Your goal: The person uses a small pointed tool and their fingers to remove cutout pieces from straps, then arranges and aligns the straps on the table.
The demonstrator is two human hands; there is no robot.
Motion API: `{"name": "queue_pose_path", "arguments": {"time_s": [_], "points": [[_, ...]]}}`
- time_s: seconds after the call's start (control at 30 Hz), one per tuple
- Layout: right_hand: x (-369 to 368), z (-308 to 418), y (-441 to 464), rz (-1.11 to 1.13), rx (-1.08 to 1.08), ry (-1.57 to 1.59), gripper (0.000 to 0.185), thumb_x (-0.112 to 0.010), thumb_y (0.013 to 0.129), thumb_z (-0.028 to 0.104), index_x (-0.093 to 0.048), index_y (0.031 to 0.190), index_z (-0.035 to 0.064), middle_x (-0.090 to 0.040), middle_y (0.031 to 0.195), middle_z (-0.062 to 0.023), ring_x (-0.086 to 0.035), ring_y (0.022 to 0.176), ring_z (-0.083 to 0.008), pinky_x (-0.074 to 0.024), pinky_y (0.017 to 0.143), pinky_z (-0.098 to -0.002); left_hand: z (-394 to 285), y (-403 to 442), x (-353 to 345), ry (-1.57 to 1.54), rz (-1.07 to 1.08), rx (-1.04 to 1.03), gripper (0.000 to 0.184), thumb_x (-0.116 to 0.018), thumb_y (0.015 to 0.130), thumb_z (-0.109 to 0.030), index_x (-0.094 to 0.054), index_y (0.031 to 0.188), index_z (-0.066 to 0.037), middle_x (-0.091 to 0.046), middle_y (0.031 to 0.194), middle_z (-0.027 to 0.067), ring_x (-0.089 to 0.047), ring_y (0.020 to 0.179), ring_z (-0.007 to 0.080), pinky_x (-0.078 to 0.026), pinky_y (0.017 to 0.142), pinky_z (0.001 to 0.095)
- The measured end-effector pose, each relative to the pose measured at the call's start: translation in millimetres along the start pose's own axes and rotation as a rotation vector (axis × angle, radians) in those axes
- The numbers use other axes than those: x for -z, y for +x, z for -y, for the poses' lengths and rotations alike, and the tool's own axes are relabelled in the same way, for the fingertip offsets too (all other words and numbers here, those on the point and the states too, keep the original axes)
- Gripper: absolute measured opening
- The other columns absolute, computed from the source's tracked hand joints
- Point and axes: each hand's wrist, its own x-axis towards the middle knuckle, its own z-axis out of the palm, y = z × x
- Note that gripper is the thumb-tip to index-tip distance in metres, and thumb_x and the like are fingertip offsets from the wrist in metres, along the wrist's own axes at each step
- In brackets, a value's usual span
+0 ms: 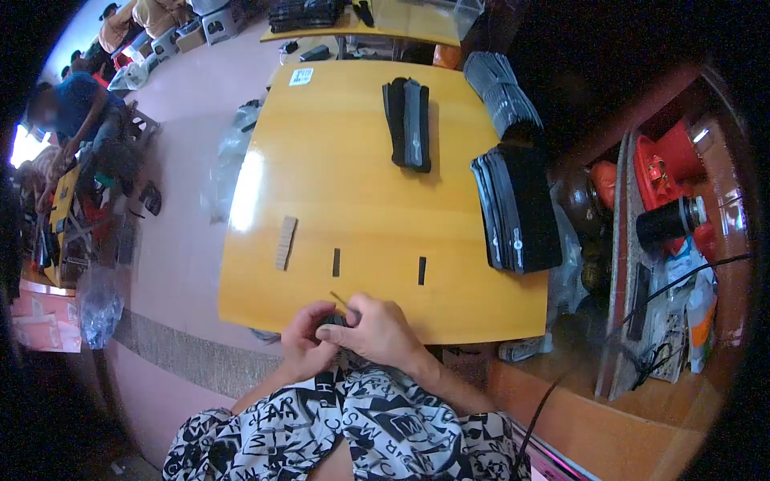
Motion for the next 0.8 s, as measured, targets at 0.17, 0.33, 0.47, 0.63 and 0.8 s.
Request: {"name": "queue_pose_path", "arguments": {"time_s": [0.17, 0.33, 0.47, 0.63, 0.8], "points": [[13.4, 3.1, 11.7, 0.246, 0.237, -0.02, 0.031, -0.059, 0.081, 0.03, -0.062, 0.083, -0.0001, -0.06, 0.07, -0.0186, -0.059, 0.064, -0.0348, -0.0463, 0.059, -0.0396, 5.0, -10.6, 7.0, -0.049, 0.028, 0.002, 0.041, -0.06, 0.079, 0.003, -0.043, 0.116, 0.003, -0.057, 0.105, 0.0135, -0.056, 0.097, 0.018, -0.045, 0.084, 0.0293], [21.1, 4.5, 4.9, 0.363, 0.203, 0.091, 0.023, -0.057, 0.084, 0.021, -0.06, 0.078, -0.0002, -0.059, 0.062, -0.0116, -0.056, 0.054, -0.0212, -0.0446, 0.052, -0.0336, -20.9, -14.0, 3.3, -0.029, -0.015, 0.061, 0.029, -0.059, 0.079, 0.003, -0.053, 0.107, 0.006, -0.061, 0.095, 0.0122, -0.059, 0.082, 0.0145, -0.048, 0.073, 0.0252], [26.7, 10.9, -15.3, 0.077, 0.278, 0.262, 0.024, -0.056, 0.086, 0.019, -0.053, 0.069, 0.0028, -0.052, 0.054, -0.0013, -0.052, 0.05, -0.0082, -0.0413, 0.046, -0.0224, -32.7, -15.4, 13.6, -0.36, -0.233, 0.097, 0.024, -0.058, 0.076, 0.004, -0.059, 0.101, 0.004, -0.062, 0.087, 0.0122, -0.061, 0.07, 0.017, -0.053, 0.06, 0.0269], [89.7, 30.4, -52.6, -0.494, 0.424, 0.699, 0.027, -0.057, 0.087, 0.023, -0.046, 0.068, 0.008, -0.045, 0.054, 0.003, -0.048, 0.043, -0.0046, -0.0341, 0.034, -0.017, -25.6, -42.0, 139.0, -0.598, -0.439, -0.119, 0.025, -0.053, 0.08, -0.002, -0.054, 0.104, 0.001, -0.06, 0.086, 0.0119, -0.061, 0.075, 0.0208, -0.053, 0.065, 0.0341], [133.7, 49.3, -24.4, -0.635, 0.597, 0.82, 0.027, -0.052, 0.089, 0.027, -0.046, 0.071, 0.0075, -0.042, 0.052, 0.0005, -0.039, 0.038, -0.0061, -0.0315, 0.033, -0.0187, -27.8, -116.2, 243.1, -0.6, -0.896, -0.259, 0.027, -0.046, 0.085, -0.005, -0.048, 0.111, 0.002, -0.058, 0.088, 0.0095, -0.057, 0.073, 0.0152, -0.049, 0.068, 0.0272]]}}
